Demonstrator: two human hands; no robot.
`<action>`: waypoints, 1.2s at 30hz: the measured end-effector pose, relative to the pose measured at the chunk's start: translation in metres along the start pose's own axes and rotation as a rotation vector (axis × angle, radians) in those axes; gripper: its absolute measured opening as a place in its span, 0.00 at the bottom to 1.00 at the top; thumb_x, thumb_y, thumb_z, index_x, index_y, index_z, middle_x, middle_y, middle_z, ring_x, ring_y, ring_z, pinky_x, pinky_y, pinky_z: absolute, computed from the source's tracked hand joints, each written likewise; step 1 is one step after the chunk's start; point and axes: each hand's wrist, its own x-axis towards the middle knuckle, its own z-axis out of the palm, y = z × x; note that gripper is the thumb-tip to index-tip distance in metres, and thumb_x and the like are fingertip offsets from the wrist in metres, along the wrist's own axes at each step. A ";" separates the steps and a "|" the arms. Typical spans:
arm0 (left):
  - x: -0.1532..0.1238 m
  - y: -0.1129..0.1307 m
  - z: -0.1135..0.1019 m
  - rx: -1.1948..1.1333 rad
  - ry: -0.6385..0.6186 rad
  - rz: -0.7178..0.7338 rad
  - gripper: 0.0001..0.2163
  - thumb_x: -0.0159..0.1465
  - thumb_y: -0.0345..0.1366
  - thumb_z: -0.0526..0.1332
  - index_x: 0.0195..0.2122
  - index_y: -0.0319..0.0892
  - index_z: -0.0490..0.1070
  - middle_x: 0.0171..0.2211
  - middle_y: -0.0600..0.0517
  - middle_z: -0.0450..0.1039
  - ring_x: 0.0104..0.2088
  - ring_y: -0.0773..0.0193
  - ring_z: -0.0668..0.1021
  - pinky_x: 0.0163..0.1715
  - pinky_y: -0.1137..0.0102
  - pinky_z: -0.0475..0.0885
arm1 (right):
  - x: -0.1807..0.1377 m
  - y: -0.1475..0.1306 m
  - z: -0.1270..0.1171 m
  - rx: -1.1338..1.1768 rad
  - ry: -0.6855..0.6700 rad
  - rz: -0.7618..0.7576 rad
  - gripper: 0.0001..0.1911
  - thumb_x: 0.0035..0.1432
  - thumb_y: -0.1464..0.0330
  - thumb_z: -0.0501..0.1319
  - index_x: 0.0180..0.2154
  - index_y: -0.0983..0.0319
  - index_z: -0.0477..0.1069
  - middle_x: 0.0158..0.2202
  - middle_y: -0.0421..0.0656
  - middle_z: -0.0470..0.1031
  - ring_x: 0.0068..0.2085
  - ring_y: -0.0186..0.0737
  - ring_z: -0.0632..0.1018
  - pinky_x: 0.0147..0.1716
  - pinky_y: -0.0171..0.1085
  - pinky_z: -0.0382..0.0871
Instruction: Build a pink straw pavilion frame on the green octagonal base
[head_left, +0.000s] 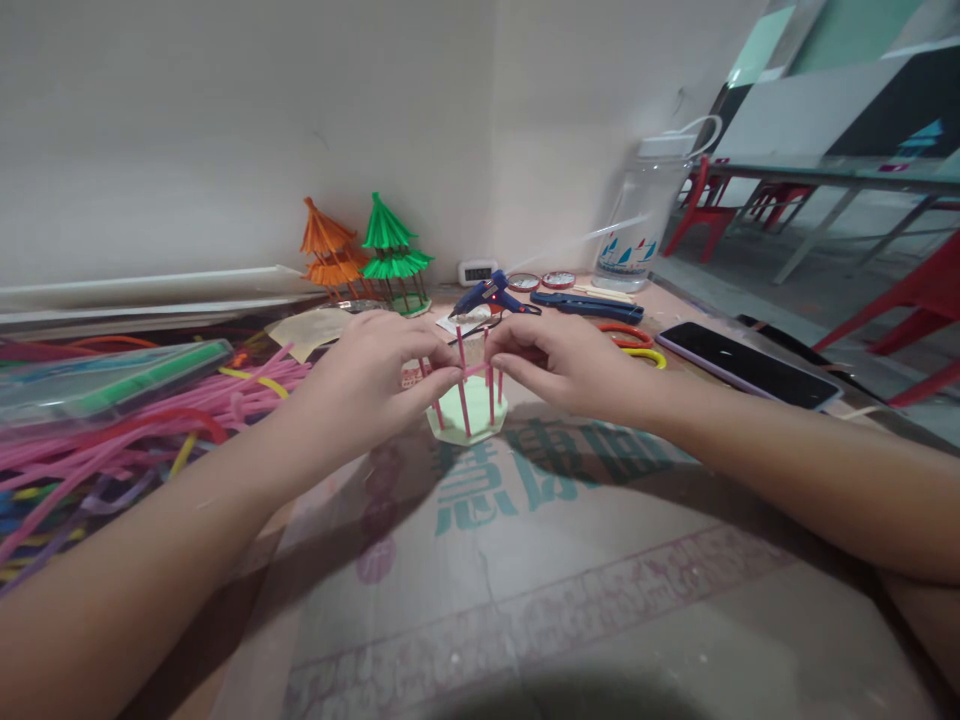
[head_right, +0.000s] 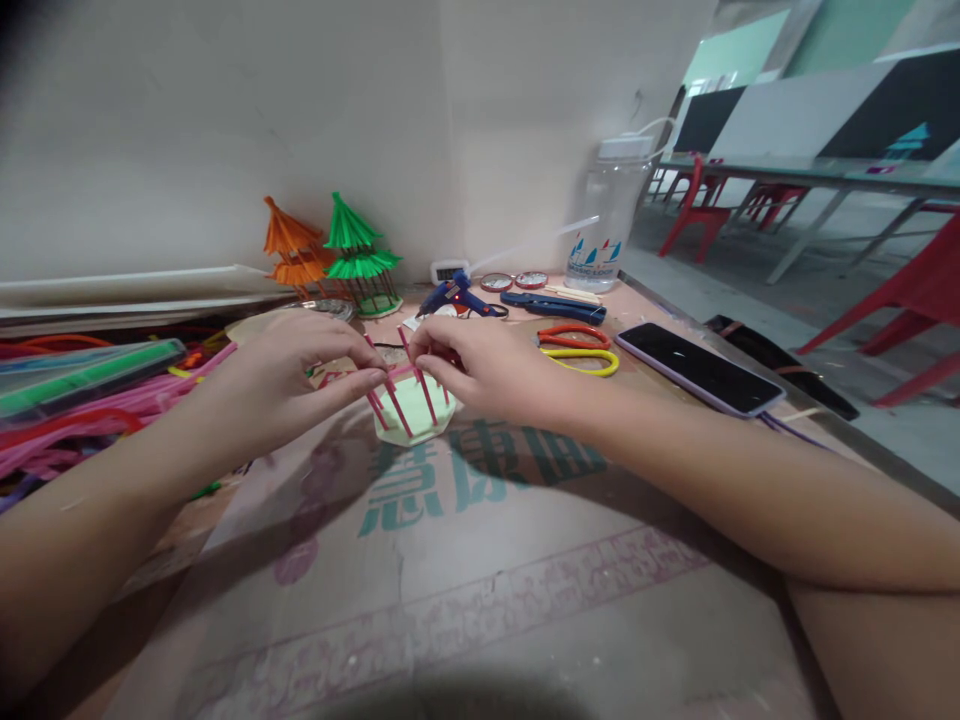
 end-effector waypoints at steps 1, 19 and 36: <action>0.000 0.000 0.000 0.000 0.002 0.003 0.11 0.69 0.40 0.60 0.31 0.43 0.76 0.30 0.54 0.80 0.31 0.61 0.76 0.37 0.64 0.62 | 0.000 0.000 0.000 0.000 0.000 0.000 0.06 0.67 0.70 0.57 0.39 0.63 0.72 0.30 0.39 0.74 0.29 0.33 0.69 0.30 0.34 0.57; -0.001 -0.002 0.001 -0.011 -0.017 -0.037 0.10 0.68 0.40 0.62 0.32 0.43 0.78 0.32 0.53 0.81 0.34 0.59 0.77 0.38 0.64 0.62 | 0.003 0.002 0.000 0.028 -0.028 0.027 0.06 0.68 0.69 0.57 0.39 0.63 0.71 0.29 0.38 0.72 0.29 0.33 0.68 0.30 0.33 0.58; -0.013 0.035 0.013 -0.096 0.281 -0.009 0.11 0.74 0.35 0.60 0.50 0.41 0.81 0.52 0.45 0.80 0.54 0.55 0.78 0.57 0.58 0.71 | -0.007 -0.019 -0.007 -0.279 0.223 -0.130 0.13 0.73 0.67 0.52 0.43 0.62 0.74 0.35 0.44 0.82 0.33 0.38 0.78 0.33 0.35 0.65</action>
